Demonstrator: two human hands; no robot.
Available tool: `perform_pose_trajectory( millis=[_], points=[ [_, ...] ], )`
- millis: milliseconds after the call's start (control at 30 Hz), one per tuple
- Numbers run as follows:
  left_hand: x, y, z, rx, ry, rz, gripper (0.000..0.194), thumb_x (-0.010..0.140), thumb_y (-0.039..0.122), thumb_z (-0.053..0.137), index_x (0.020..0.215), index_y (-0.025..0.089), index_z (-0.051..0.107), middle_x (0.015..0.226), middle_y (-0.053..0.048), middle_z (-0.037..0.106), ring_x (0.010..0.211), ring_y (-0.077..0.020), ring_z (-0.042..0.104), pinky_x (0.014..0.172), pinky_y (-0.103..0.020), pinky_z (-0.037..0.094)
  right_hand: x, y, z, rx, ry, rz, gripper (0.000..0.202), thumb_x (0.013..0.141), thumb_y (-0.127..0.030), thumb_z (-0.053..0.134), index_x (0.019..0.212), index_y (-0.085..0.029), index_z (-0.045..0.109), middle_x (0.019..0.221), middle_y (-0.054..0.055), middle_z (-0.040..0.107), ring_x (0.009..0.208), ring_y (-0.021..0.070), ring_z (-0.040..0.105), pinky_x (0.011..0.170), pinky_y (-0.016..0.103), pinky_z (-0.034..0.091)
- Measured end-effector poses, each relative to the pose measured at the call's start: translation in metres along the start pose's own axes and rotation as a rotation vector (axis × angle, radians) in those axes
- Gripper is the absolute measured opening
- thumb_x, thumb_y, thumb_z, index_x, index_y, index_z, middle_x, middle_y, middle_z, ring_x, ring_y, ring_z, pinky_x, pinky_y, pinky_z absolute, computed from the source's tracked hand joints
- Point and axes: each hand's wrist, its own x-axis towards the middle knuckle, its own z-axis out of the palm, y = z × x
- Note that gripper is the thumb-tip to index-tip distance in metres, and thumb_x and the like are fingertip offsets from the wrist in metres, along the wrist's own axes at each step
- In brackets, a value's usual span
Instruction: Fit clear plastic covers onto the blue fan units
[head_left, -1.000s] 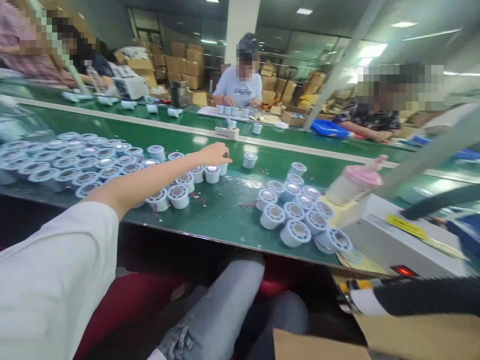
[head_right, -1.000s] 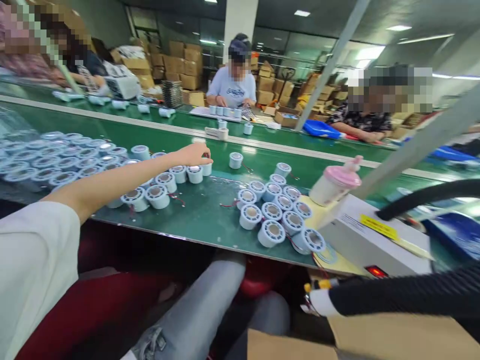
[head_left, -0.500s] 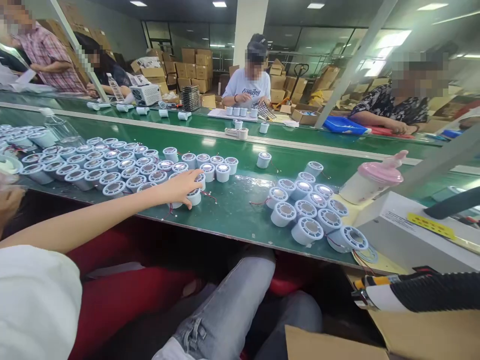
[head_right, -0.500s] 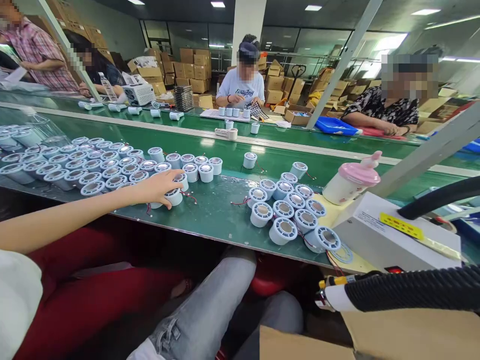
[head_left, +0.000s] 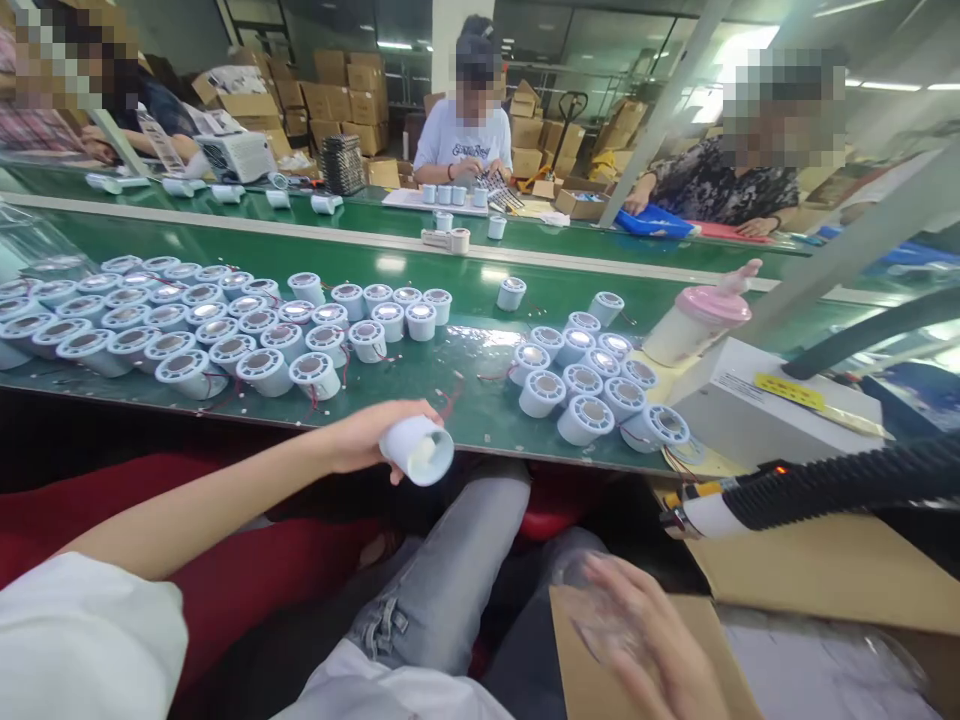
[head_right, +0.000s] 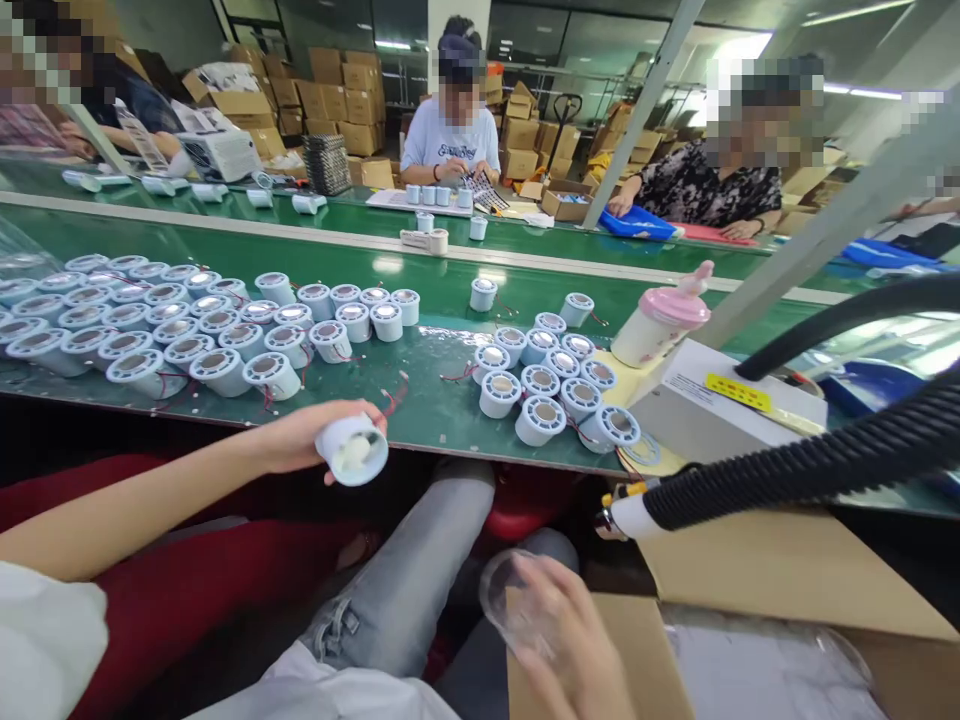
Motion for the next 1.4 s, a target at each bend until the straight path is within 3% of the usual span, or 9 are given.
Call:
perform_pose_trajectory(
  millis=[100, 200, 433, 567, 800, 1033, 1133, 1267, 1400],
  points=[
    [0.017, -0.019, 0.047, 0.125, -0.359, -0.112, 0.046, 0.082, 0.055, 0.046, 0.096, 0.012, 0.053, 0.076, -0.005, 0.051, 0.054, -0.0108, 0.047, 0.039, -0.019, 0.034, 0.04, -0.045, 0.027, -0.315, 0.091, -0.203, 0.046, 0.086, -0.033, 0.051, 0.132, -0.033, 0.047, 0.119, 0.013, 0.05, 0.1, 0.0278, 0.06, 0.072, 0.041, 0.065],
    [0.025, -0.028, 0.076, 0.596, -0.499, 0.204, 0.035, 0.088, 0.044, 0.047, 0.093, 0.012, 0.061, 0.088, -0.006, 0.054, 0.075, -0.0135, 0.054, 0.067, -0.024, 0.046, 0.059, -0.049, 0.034, -0.496, 0.117, -0.116, 0.044, 0.081, -0.024, 0.06, 0.124, -0.03, 0.055, 0.126, 0.014, 0.044, 0.101, 0.0313, 0.055, 0.075, 0.05, 0.062],
    [0.03, -0.041, 0.097, 0.687, -0.241, 0.511, 0.032, 0.084, 0.041, 0.06, 0.105, 0.017, 0.06, 0.102, -0.005, 0.054, 0.091, -0.0142, 0.053, 0.082, -0.025, 0.04, 0.046, -0.039, 0.019, 0.048, -0.166, 0.28, 0.01, 0.079, -0.019, 0.07, 0.085, -0.024, 0.063, 0.124, 0.006, 0.047, 0.113, 0.0234, 0.052, 0.095, 0.043, 0.054],
    [0.034, -0.058, 0.099, 0.598, -0.191, 0.622, 0.065, 0.062, 0.047, 0.079, 0.118, 0.019, 0.057, 0.101, -0.006, 0.053, 0.086, -0.0149, 0.052, 0.073, -0.025, 0.043, 0.047, -0.044, 0.015, 0.313, -0.082, 0.434, 0.015, 0.086, -0.03, 0.059, 0.075, -0.021, 0.064, 0.114, 0.004, 0.053, 0.107, 0.0191, 0.054, 0.096, 0.034, 0.045],
    [0.046, -0.081, 0.099, 0.613, -0.138, 0.909, 0.06, 0.064, 0.042, 0.079, 0.116, 0.018, 0.063, 0.103, -0.011, 0.047, 0.097, -0.019, 0.05, 0.082, -0.031, 0.047, 0.055, -0.049, 0.012, 0.575, 0.023, 0.593, 0.042, 0.069, -0.051, 0.072, 0.048, -0.018, 0.057, 0.102, 0.005, 0.06, 0.095, 0.0186, 0.057, 0.074, 0.027, 0.043],
    [0.045, -0.082, 0.103, 0.433, -0.37, 0.674, 0.07, 0.072, 0.032, 0.075, 0.135, 0.022, 0.047, 0.129, -0.011, 0.052, 0.116, -0.0215, 0.052, 0.098, -0.034, 0.044, 0.053, -0.031, 0.011, 0.848, 0.11, 0.68, 0.036, 0.063, -0.049, 0.082, 0.052, -0.019, 0.067, 0.091, 0.005, 0.067, 0.089, 0.0172, 0.061, 0.075, 0.024, 0.049],
    [0.042, -0.082, 0.105, 0.157, -0.384, 0.464, 0.069, 0.072, 0.028, 0.074, 0.135, 0.021, 0.046, 0.133, -0.013, 0.049, 0.114, -0.0214, 0.055, 0.093, -0.032, 0.049, 0.048, -0.024, 0.007, 0.959, 0.064, 0.568, 0.031, 0.065, -0.052, 0.082, 0.077, -0.024, 0.075, 0.116, 0.005, 0.063, 0.109, 0.0217, 0.059, 0.079, 0.025, 0.057],
    [0.037, -0.084, 0.107, -0.186, -0.402, 0.243, 0.065, 0.074, 0.025, 0.073, 0.133, 0.021, 0.045, 0.133, -0.014, 0.047, 0.101, -0.019, 0.059, 0.078, -0.031, 0.055, 0.036, -0.025, 0.008, 0.509, -0.002, 0.283, 0.043, 0.072, -0.04, 0.081, 0.11, -0.031, 0.065, 0.13, 0.003, 0.055, 0.127, 0.0207, 0.049, 0.11, 0.034, 0.047],
    [0.031, -0.081, 0.103, -0.104, -0.467, 0.261, 0.073, 0.073, 0.025, 0.074, 0.138, 0.022, 0.042, 0.137, -0.014, 0.045, 0.106, -0.0203, 0.058, 0.082, -0.03, 0.053, 0.027, -0.028, 0.014, 0.288, 0.038, 0.097, 0.032, 0.08, -0.031, 0.072, 0.11, -0.028, 0.062, 0.123, 0.006, 0.06, 0.116, 0.0185, 0.058, 0.1, 0.031, 0.055]
  ],
)
